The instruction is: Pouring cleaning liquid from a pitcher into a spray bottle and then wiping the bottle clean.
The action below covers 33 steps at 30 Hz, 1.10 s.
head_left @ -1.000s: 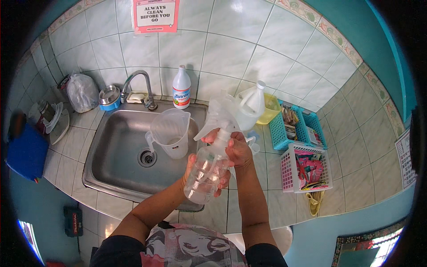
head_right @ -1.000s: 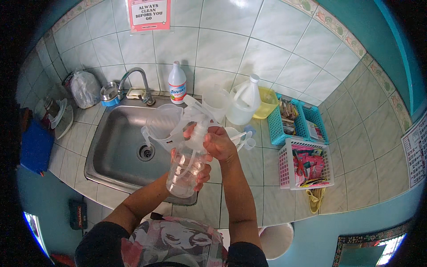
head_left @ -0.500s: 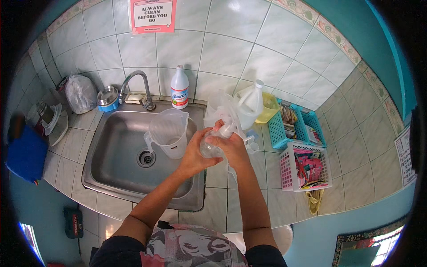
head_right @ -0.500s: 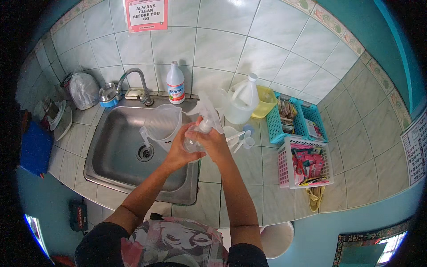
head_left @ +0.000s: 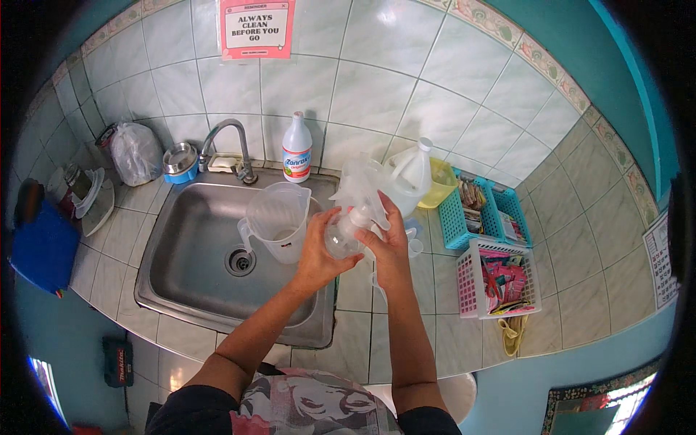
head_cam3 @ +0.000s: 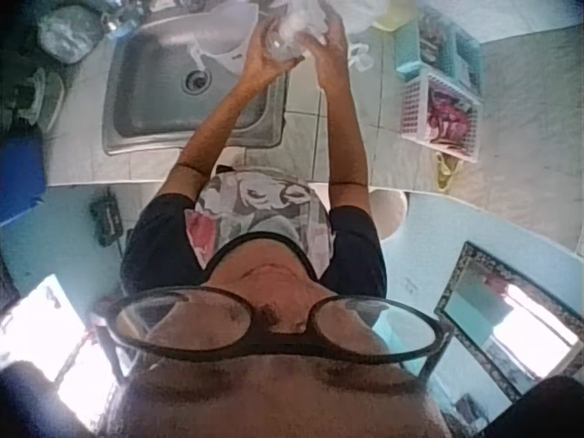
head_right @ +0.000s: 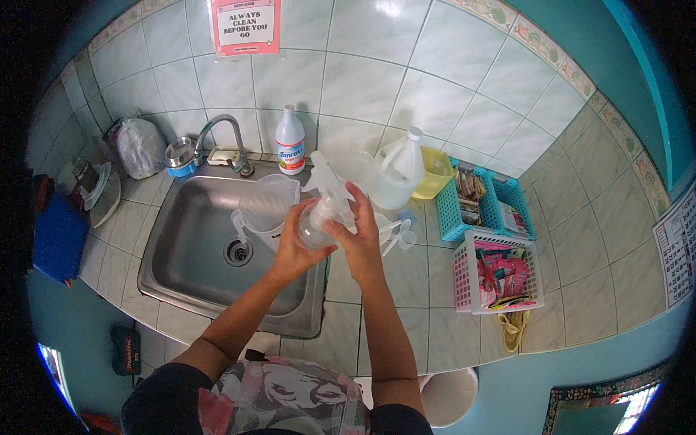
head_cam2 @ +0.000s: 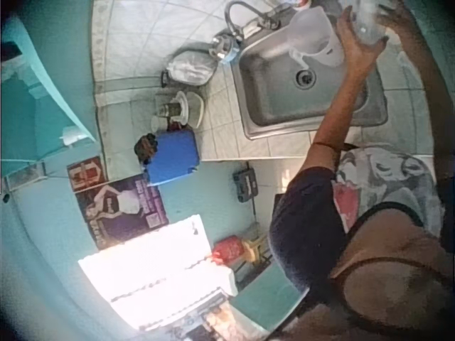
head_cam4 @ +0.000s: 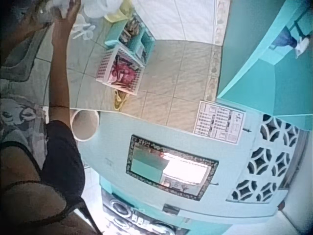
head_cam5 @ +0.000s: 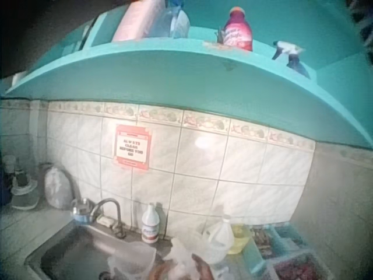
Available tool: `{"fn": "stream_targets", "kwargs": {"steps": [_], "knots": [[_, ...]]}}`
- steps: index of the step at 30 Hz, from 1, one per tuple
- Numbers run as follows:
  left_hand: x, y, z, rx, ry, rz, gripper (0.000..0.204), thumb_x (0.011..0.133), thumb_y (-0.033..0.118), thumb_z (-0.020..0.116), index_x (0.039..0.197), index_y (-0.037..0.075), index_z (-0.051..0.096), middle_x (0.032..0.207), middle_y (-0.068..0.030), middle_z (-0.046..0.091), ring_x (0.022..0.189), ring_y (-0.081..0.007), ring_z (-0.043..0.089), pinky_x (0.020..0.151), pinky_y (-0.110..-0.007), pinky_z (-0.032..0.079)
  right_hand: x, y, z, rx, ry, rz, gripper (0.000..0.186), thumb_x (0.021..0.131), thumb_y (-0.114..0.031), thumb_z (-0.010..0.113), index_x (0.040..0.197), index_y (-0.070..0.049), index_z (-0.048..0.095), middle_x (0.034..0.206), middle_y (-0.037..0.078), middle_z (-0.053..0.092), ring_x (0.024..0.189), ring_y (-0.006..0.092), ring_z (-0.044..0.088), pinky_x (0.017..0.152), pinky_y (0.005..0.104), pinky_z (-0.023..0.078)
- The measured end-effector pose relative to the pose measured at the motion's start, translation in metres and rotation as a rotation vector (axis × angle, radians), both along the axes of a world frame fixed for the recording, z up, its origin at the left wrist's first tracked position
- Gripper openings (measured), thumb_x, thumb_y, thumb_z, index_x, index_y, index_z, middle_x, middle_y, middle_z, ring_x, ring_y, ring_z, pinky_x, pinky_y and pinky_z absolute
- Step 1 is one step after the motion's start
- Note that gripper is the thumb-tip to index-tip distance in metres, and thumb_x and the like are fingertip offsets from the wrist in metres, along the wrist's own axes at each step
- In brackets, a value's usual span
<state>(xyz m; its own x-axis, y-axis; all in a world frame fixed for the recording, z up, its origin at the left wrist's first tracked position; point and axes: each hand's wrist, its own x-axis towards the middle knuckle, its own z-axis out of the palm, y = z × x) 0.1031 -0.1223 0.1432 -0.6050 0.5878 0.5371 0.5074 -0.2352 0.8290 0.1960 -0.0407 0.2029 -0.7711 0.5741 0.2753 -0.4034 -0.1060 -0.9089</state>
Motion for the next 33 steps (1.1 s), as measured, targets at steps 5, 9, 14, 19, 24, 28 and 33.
{"fn": "stream_targets", "kwargs": {"steps": [5,9,14,19,24,28,33], "knots": [[0.002,-0.004,0.006,0.011,0.026,0.07,0.084,0.049,0.008,0.077,0.122,0.002,0.036,0.117,-0.0138,0.044,0.11,-0.0258,0.044,0.094,-0.036,0.034,-0.003,0.004,-0.008,0.218,-0.043,-0.247,0.056,0.069,-0.007,0.068,0.118,-0.005,0.041,0.103,0.005,0.05,0.1,0.0164,0.046,0.088,0.0285,0.037],[0.005,-0.01,0.019,-0.09,-0.05,-0.056,0.081,0.05,0.009,0.077,0.12,0.001,0.038,0.115,-0.0145,0.044,0.108,-0.0275,0.045,0.093,-0.036,0.035,-0.002,0.012,-0.013,0.245,-0.072,-0.147,0.048,0.068,-0.016,0.071,0.11,-0.004,0.048,0.102,0.006,0.048,0.099,0.0181,0.046,0.087,0.0319,0.036],[0.011,-0.007,0.019,-0.099,0.189,0.178,0.082,0.05,0.012,0.078,0.121,0.003,0.038,0.107,-0.0154,0.045,0.101,-0.0317,0.045,0.088,-0.038,0.037,-0.008,-0.005,-0.017,0.2,-0.104,-0.267,0.039,0.07,-0.019,0.07,0.102,-0.003,0.055,0.104,0.008,0.049,0.099,0.0203,0.046,0.085,0.0339,0.036],[0.009,-0.005,0.014,-0.07,0.285,0.262,0.078,0.054,0.014,0.076,0.121,0.002,0.037,0.108,-0.0159,0.046,0.102,-0.0312,0.045,0.088,-0.037,0.037,-0.013,-0.015,-0.02,0.28,-0.122,-0.422,0.038,0.071,-0.018,0.07,0.102,-0.002,0.055,0.096,0.006,0.053,0.09,0.0198,0.051,0.079,0.031,0.04],[-0.001,-0.023,0.028,-0.136,-0.292,-0.36,0.083,0.054,0.014,0.075,0.125,0.002,0.034,0.117,-0.0126,0.046,0.109,-0.0254,0.044,0.092,-0.036,0.037,0.0,0.009,-0.005,-0.025,-0.057,0.071,0.036,0.074,-0.017,0.064,0.104,-0.001,0.056,0.1,0.007,0.054,0.098,0.0194,0.051,0.086,0.031,0.039],[-0.012,-0.035,0.015,-0.088,-1.021,-1.061,0.077,0.059,0.016,0.071,0.125,0.001,0.034,0.114,-0.0099,0.048,0.106,-0.0211,0.048,0.091,-0.033,0.038,-0.002,0.019,0.005,0.019,0.141,0.563,0.044,0.077,-0.032,0.057,0.109,-0.001,0.054,0.116,0.015,0.049,0.11,0.0255,0.044,0.099,0.0409,0.028],[-0.009,-0.027,0.005,-0.06,-1.038,-1.109,0.077,0.059,0.017,0.071,0.125,0.001,0.034,0.114,-0.0101,0.048,0.106,-0.021,0.048,0.091,-0.033,0.038,-0.019,0.031,-0.002,0.091,0.321,0.806,0.048,0.075,-0.036,0.058,0.108,-0.001,0.055,0.121,0.019,0.046,0.119,0.03,0.036,0.103,0.0466,0.019]]}}
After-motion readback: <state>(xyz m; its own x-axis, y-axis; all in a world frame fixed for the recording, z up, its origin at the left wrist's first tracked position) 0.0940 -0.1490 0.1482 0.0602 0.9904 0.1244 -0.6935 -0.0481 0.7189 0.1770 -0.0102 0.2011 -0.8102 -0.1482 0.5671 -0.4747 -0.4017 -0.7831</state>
